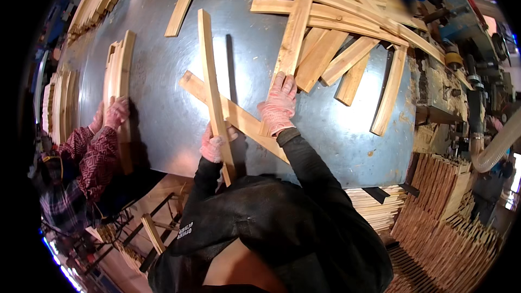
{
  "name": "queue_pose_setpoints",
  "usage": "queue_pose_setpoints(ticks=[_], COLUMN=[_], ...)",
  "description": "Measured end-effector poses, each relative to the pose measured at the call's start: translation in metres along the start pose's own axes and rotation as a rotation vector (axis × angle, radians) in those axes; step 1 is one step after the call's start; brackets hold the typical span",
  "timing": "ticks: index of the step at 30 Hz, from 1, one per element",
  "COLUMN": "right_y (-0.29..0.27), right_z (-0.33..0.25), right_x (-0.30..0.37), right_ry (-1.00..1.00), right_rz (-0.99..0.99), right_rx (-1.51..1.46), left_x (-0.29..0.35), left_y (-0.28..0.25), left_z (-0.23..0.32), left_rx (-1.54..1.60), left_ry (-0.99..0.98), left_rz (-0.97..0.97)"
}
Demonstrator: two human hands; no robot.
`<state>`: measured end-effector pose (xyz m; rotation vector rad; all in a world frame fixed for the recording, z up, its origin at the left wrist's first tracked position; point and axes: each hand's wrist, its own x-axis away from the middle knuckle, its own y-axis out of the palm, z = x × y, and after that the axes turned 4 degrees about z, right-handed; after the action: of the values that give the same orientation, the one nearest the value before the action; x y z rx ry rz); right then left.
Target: The person sorts wooden planks on a metal table, picking them up one by one and placing them into a neat stack. The person wears pink gloves and handles the planks with both hands, occasionally adjusting the stack to keep it aligned.
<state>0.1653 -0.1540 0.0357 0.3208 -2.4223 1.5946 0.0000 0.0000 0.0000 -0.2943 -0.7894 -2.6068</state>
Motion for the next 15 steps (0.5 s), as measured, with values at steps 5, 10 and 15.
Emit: queue_pose_setpoints(ticks=[5,10,15], right_y=[-0.007,-0.027,-0.133], right_z=[0.012,0.033,0.056], right_x=[0.048,0.025,-0.193], right_ry=[-0.270,-0.855,-0.606], right_rz=[-0.265,-0.685,0.432], right_rx=[-0.170,-0.077,0.387], left_x=[-0.046,-0.040,-0.014], left_y=[0.022,0.033,0.030], left_z=[-0.052,-0.010,-0.003], left_rx=[0.195,0.114,0.010], left_ry=[-0.261,-0.418,-0.324], left_rz=[0.117,-0.069,0.076])
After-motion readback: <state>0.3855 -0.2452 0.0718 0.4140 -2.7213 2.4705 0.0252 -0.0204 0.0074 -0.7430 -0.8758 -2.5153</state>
